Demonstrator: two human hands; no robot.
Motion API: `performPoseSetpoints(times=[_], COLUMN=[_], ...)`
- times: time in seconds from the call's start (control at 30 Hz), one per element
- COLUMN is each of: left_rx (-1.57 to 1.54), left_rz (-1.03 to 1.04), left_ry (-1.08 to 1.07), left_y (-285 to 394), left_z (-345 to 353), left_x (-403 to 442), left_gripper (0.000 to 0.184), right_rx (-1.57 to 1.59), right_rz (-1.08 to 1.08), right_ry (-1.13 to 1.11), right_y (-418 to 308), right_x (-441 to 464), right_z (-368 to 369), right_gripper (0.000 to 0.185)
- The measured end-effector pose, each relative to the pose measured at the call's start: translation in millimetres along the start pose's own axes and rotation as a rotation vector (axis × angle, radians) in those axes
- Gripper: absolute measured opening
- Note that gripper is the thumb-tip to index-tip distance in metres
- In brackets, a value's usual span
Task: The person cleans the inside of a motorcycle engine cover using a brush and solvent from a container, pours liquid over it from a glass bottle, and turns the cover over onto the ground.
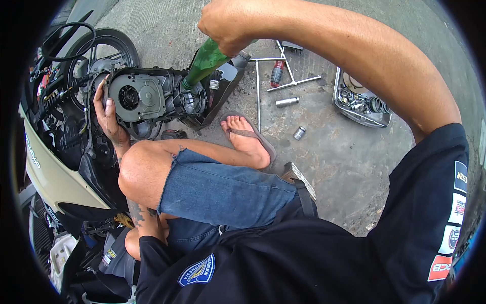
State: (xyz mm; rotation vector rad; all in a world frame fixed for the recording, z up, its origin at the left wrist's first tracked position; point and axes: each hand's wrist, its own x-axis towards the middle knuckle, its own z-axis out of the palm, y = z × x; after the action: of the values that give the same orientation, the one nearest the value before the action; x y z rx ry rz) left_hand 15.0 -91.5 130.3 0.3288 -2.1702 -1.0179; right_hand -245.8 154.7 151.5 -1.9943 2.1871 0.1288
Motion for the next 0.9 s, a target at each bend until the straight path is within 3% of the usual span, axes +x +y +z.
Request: performPoseSetpoints(times=[0.33, 0.9], left_rx=[0.073, 0.083], left_rz=[0.003, -0.003], left_ry=[-0.010, -0.017], left_y=[10, 20], left_z=[10, 40], left_x=[1, 3], left_gripper=[0.054, 0.048], right_rx=[-0.042, -0.133], right_rz=[0.034, 0.112], right_ry=[0.088, 0.028], right_y=[13, 20], right_x=[5, 9], right_z=[3, -8], right_gripper=[0.029, 0.031])
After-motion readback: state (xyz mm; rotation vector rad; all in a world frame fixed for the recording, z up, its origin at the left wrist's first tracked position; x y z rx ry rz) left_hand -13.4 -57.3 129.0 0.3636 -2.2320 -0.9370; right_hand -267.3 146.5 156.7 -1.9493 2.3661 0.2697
